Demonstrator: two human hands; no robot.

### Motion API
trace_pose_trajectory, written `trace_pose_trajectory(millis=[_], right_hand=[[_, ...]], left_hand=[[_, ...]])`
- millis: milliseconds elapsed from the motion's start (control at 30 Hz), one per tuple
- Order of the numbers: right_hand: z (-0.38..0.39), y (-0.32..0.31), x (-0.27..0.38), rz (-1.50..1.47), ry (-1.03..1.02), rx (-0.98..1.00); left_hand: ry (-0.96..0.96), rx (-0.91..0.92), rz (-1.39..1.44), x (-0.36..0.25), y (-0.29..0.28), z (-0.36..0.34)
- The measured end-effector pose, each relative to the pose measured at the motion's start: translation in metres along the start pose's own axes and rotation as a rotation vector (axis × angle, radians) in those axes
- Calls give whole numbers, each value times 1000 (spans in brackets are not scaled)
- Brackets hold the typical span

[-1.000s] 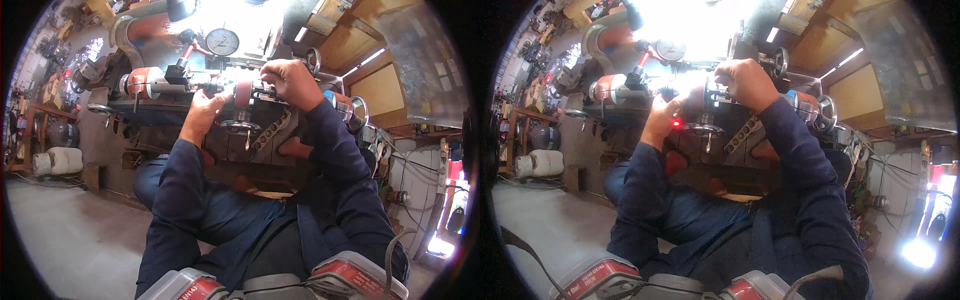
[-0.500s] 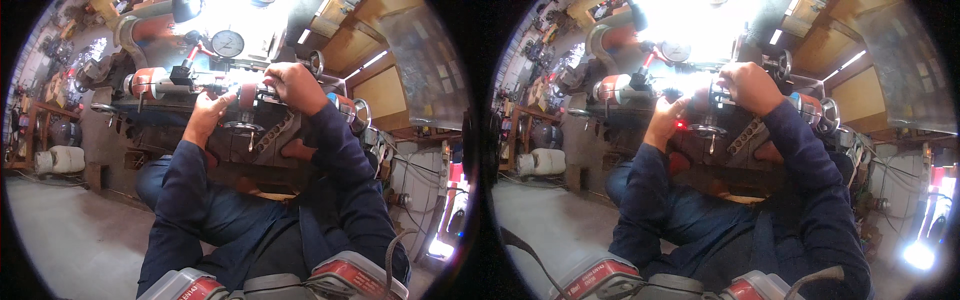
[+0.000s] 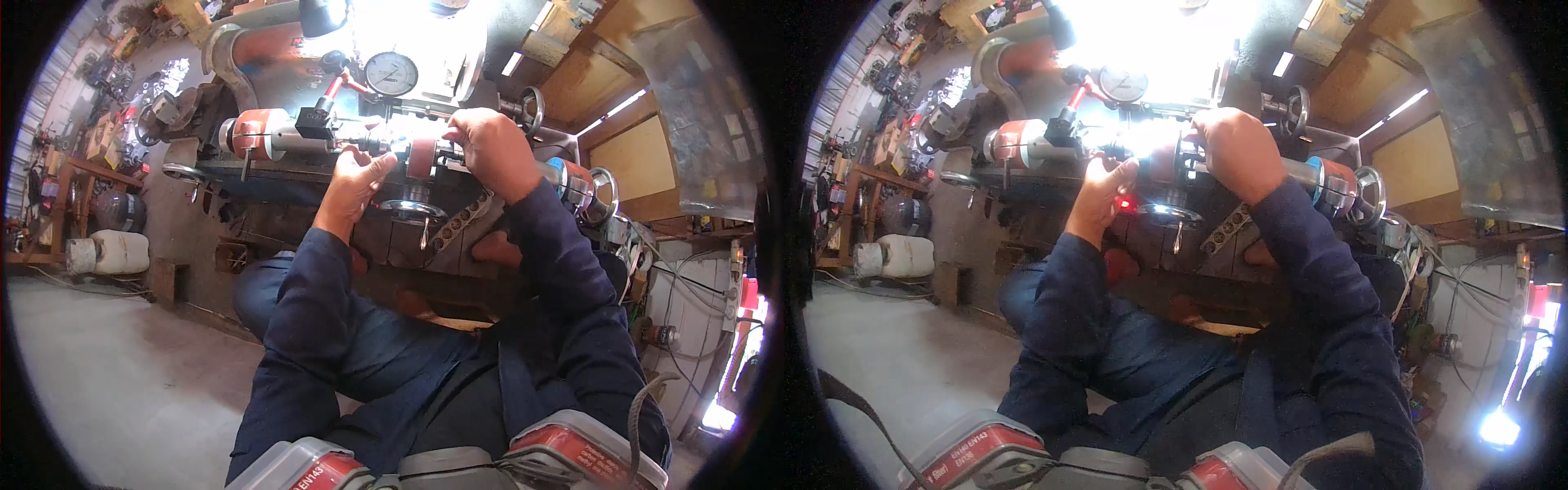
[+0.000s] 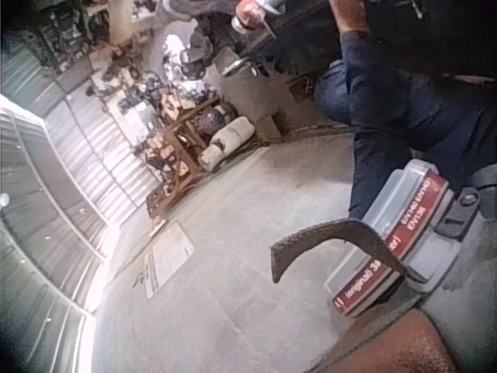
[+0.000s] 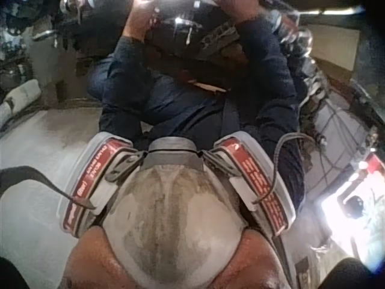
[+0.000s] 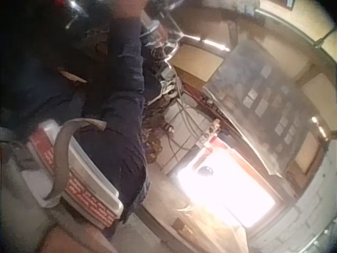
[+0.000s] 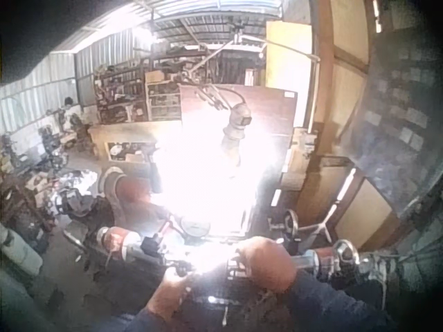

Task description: The person operates a grinding machine to refine a metal camshaft. They secure the part in the lathe, adjust the grinding wheel positioning using hand cranks, and then carefully move the part against the rotating wheel while monitoring progress.

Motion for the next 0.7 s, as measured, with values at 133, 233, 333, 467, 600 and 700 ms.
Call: trace_pose_trajectory(millis=[133, 233, 333, 467, 600, 700], right_hand=[[-2, 3, -2, -6, 73, 52], [1, 7, -6, 58, 126, 78], [-1, 5, -3, 65, 120, 100], [0, -1, 3, 50, 15, -25], [2, 6, -3, 59, 70, 22], [2, 7, -4, 80, 100, 31]], left_hand=[[5, -36, 27, 0, -3, 1], [-5, -40, 68, -1, -2, 1], [13, -11, 91, -3, 1, 3], [22, -41, 132, -5, 2, 5], [1, 22, 116, -1, -2, 1], [13, 10, 88, -1, -2, 2]])
Point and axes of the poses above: each hand's wrist, its own z-axis away from the middle knuckle, its own y-axis out of the palm, x = y × z, the point moved 8 cm from there along -z, towards the middle knuckle, and after that the axes turned 13 degrees about -y, right-handed, at the moved point
